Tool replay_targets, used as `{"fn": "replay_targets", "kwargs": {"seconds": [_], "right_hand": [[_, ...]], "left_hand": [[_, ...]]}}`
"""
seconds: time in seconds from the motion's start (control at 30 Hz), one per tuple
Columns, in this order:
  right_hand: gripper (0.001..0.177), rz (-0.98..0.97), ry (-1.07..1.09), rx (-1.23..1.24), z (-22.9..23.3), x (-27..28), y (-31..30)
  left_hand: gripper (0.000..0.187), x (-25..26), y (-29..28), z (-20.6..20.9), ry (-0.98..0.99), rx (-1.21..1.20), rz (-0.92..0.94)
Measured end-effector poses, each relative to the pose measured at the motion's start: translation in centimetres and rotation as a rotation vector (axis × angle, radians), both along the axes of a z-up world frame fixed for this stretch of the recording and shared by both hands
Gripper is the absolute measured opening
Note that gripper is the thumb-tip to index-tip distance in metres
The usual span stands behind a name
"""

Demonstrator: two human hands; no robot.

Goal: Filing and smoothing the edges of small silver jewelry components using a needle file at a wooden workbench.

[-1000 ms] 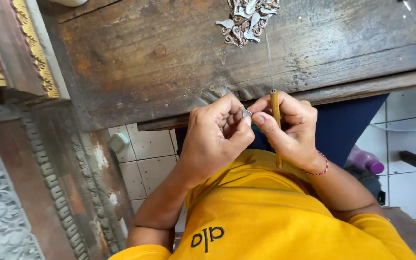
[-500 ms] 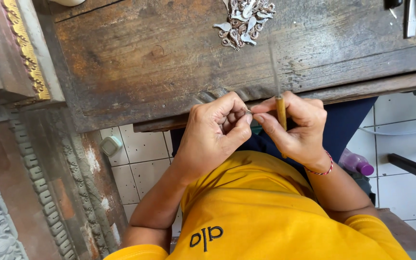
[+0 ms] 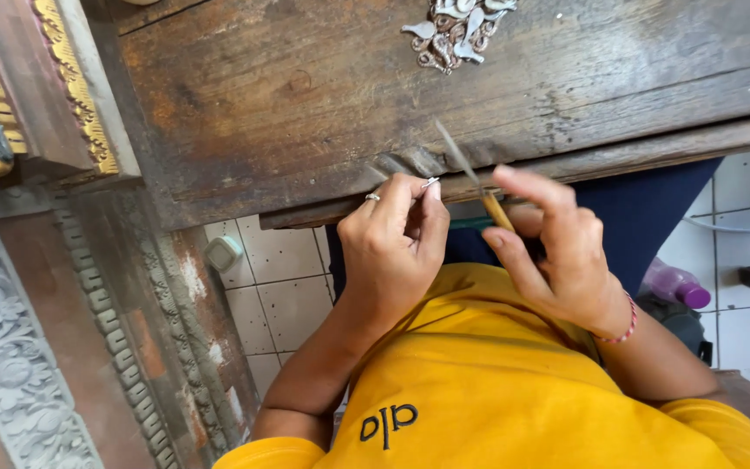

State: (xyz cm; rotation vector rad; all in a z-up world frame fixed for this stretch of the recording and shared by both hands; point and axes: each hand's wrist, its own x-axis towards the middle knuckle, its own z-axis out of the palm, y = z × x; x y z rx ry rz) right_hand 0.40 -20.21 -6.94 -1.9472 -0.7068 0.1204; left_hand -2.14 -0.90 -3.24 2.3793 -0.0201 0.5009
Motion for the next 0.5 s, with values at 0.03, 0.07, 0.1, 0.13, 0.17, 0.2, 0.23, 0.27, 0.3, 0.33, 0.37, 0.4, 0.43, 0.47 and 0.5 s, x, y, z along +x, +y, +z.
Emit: {"fn": "replay_targets", "kwargs": {"seconds": [0.03, 0.07, 0.1, 0.13, 0.17, 0.2, 0.23, 0.27, 0.3, 0.33, 0.37, 0.4, 0.43, 0.47, 0.5], "right_hand": [[0.049, -0.002, 0.01, 0.003, -0.2, -0.4, -0.1], [0.043, 0.054, 0.017, -0.034, -0.4, -0.7, -0.3], [0.038, 0.107, 0.022, -0.072, -0.6, -1.1, -0.5], [0.038, 0.102, 0.029, -0.071, -0.7, -1.4, -0.7], [0.038, 0.114, 0.034, -0.078, -0.8, -1.5, -0.9], [0.039, 0.127, 0.038, -0.085, -0.8, -1.7, -1.0], [0.039, 0.123, 0.043, -0.082, -0.8, -1.8, -1.2], [0.039, 0.132, 0.033, -0.094, -0.8, -2.0, -1.3], [0.039, 0.141, 0.02, -0.105, -0.8, -2.1, -1.4], [0.039, 0.138, 0.023, -0.102, -0.7, -2.0, -1.1], [0.039, 0.144, 0.008, -0.097, -0.5, -1.9, -0.8], [0.038, 0.151, -0.007, -0.092, -0.4, -1.7, -0.5], [0.038, 0.145, -0.002, -0.09, -0.3, -1.4, 0.0], [0.037, 0.128, -0.026, -0.081, -0.3, -1.0, 0.5], [0.035, 0.111, -0.048, -0.074, -0.2, -0.7, 1.0]], "left_hand": [[0.012, -0.2, 0.0, -0.4, 0.01, 0.003, -0.002], [0.012, -0.3, 0.0, -0.7, 0.008, 0.046, 0.028], [0.011, -0.4, -0.1, -1.1, 0.002, 0.087, 0.054], [0.011, -0.5, -0.2, -1.3, 0.009, 0.087, 0.049], [0.01, -0.5, -0.3, -1.6, -0.003, 0.106, 0.061], [0.01, -0.5, -0.3, -1.8, -0.016, 0.125, 0.072], [0.01, -0.5, -0.4, -1.7, -0.012, 0.128, 0.068], [0.009, -0.5, -0.4, -1.7, -0.009, 0.115, 0.062], [0.009, -0.4, -0.4, -1.6, -0.008, 0.102, 0.058], [0.009, -0.4, -0.3, -1.7, -0.006, 0.106, 0.054], [0.01, -0.5, -0.3, -1.7, -0.007, 0.101, 0.045], [0.01, -0.5, -0.2, -1.8, -0.008, 0.095, 0.037], [0.01, -0.4, -0.1, -1.9, -0.003, 0.097, 0.031], [0.013, -0.4, 0.0, -2.0, -0.018, 0.104, 0.017], [0.015, -0.4, 0.1, -2.1, -0.031, 0.11, 0.003]]}}
